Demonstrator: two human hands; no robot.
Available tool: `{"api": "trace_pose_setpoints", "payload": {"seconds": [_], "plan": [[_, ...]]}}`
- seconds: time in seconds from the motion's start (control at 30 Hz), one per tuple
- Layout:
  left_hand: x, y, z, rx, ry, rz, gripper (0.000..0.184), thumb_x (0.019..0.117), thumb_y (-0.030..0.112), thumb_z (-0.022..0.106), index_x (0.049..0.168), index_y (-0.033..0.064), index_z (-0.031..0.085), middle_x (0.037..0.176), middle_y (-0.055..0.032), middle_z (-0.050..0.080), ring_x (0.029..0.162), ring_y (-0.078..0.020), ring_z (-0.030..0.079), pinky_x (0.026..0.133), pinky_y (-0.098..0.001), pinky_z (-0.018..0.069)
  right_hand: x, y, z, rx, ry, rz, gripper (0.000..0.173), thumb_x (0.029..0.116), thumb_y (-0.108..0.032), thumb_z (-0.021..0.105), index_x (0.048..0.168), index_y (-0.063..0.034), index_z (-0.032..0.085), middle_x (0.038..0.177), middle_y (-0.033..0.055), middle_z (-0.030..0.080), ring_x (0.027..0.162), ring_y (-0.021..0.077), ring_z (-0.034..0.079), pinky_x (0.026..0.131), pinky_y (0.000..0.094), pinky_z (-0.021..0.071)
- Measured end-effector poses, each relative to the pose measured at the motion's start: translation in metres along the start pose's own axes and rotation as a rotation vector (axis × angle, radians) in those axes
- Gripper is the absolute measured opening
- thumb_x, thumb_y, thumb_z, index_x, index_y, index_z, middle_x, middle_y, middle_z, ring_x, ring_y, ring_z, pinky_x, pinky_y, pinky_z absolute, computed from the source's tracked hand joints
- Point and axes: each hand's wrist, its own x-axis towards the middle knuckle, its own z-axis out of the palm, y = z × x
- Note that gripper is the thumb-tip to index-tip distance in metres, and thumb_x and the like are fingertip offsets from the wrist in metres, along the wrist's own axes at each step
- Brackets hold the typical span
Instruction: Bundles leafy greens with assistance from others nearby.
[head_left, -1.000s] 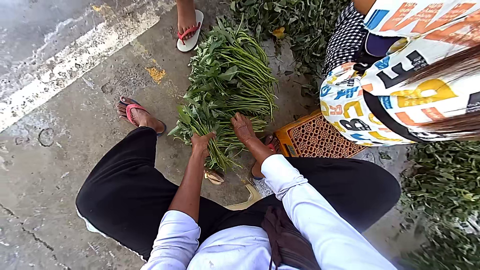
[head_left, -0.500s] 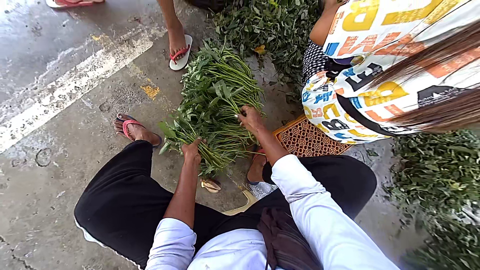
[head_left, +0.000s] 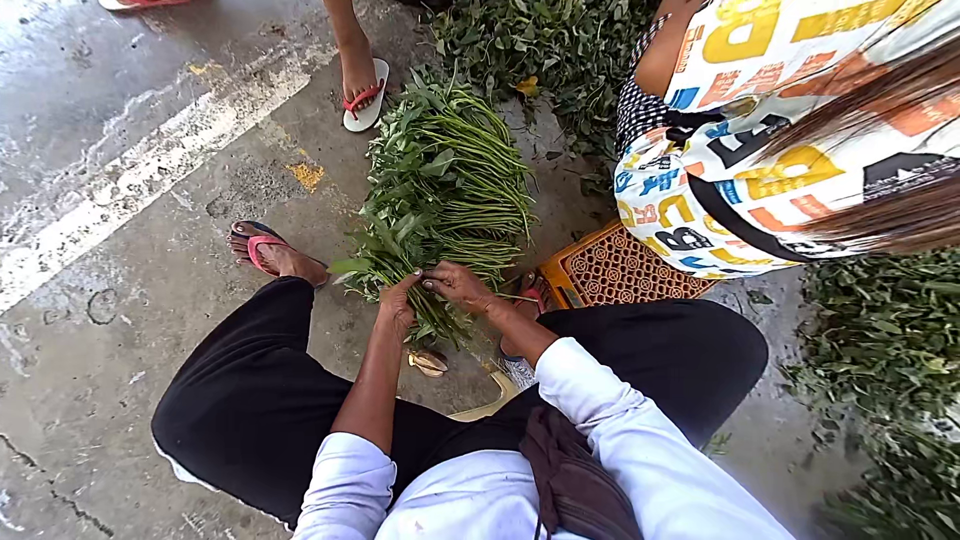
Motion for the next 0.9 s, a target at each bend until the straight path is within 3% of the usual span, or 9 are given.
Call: {"api": "trace_pose_setpoints", "payload": {"seconds": [0.07, 0.13, 0.27, 0.33, 0.4, 0.5, 0.7, 0.9], "plan": [[0.001, 0.001, -0.001, -0.008, 0.008, 0.031, 0.034, 0.0956, 0.002, 0.067, 0.127, -0.0012, 0.055, 0.102, -0.0186, 0.072, 0.088, -0.0274, 0.073, 0.079, -0.0418, 0.0618, 0.012, 0.025, -0.015, -0.037, 0.106, 0.069, 0.025, 0.1014, -0.017, 0.063, 0.116, -0.0006, 0.075, 0.117, 0.0213, 0.070, 0.114, 0.0348, 0.066, 0.105, 0.0506, 0.0498], [0.002, 0.002, -0.003, 0.006, 0.002, 0.043, 0.032, 0.0975, 0.004, 0.066, 0.127, -0.0018, 0.054, 0.097, -0.0184, 0.074, 0.083, -0.0273, 0.075, 0.077, -0.0399, 0.0636, 0.020, 0.052, -0.027, -0.139, 0.175, 0.233, 0.022, 0.0983, -0.007, 0.064, 0.116, 0.0005, 0.073, 0.119, 0.0232, 0.068, 0.116, 0.0388, 0.064, 0.104, 0.0547, 0.0491], [0.007, 0.003, -0.003, 0.046, 0.010, 0.051, 0.028, 0.0987, 0.003, 0.064, 0.125, -0.0025, 0.054, 0.091, -0.0159, 0.073, 0.079, -0.0256, 0.074, 0.076, -0.0394, 0.0633, 0.020, 0.082, -0.022, -0.278, 0.047, 0.387, 0.025, 0.0961, -0.003, 0.063, 0.120, -0.0006, 0.071, 0.125, 0.0244, 0.065, 0.120, 0.0422, 0.063, 0.102, 0.0599, 0.0493], [0.008, 0.004, -0.004, 0.054, 0.013, 0.053, 0.025, 0.0984, 0.002, 0.064, 0.122, -0.0020, 0.057, 0.089, -0.0143, 0.073, 0.077, -0.0244, 0.074, 0.075, -0.0386, 0.0632, 0.015, 0.087, -0.002, -0.362, -0.050, 0.346, 0.032, 0.0944, 0.001, 0.062, 0.126, -0.0015, 0.070, 0.133, 0.0259, 0.061, 0.122, 0.0451, 0.061, 0.100, 0.0629, 0.0499], [0.010, 0.004, -0.005, 0.048, 0.004, 0.058, 0.024, 0.0979, 0.002, 0.064, 0.121, -0.0016, 0.059, 0.088, -0.0132, 0.072, 0.075, -0.0231, 0.073, 0.073, -0.0373, 0.0631, 0.010, 0.094, 0.016, -0.487, -0.044, 0.271, 0.029, 0.0978, 0.004, 0.055, 0.123, 0.0013, 0.070, 0.138, 0.0290, 0.057, 0.126, 0.0471, 0.058, 0.102, 0.0620, 0.0473], [0.010, 0.004, -0.005, 0.040, -0.001, 0.068, 0.022, 0.0985, 0.002, 0.063, 0.120, 0.0000, 0.060, 0.087, -0.0110, 0.071, 0.073, -0.0208, 0.071, 0.071, -0.0354, 0.0629, 0.012, 0.098, 0.010, -0.492, 0.063, 0.198, 0.019, 0.0990, -0.003, 0.060, 0.111, 0.0020, 0.074, 0.124, 0.0264, 0.065, 0.120, 0.0448, 0.061, 0.099, 0.0605, 0.0475], [0.010, 0.004, -0.002, 0.058, 0.033, 0.103, 0.015, 0.1000, 0.002, 0.061, 0.114, -0.0024, 0.061, 0.080, -0.0092, 0.070, 0.069, -0.0193, 0.071, 0.069, -0.0333, 0.0628, 0.030, 0.085, -0.026, -0.349, 0.301, 0.154, 0.020, 0.0970, -0.006, 0.065, 0.113, -0.0031, 0.076, 0.110, 0.0228, 0.070, 0.112, 0.0426, 0.064, 0.098, 0.0592, 0.0475], [0.007, 0.005, -0.003, 0.075, 0.045, 0.068, 0.022, 0.0993, 0.006, 0.064, 0.121, 0.0019, 0.060, 0.084, -0.0099, 0.068, 0.070, -0.0205, 0.070, 0.069, -0.0369, 0.0624, 0.054, 0.083, -0.021, -0.413, 0.175, 0.265, 0.028, 0.0978, -0.011, 0.067, 0.124, -0.0006, 0.071, 0.123, 0.0249, 0.067, 0.123, 0.0435, 0.060, 0.103, 0.0609, 0.0451]]}}
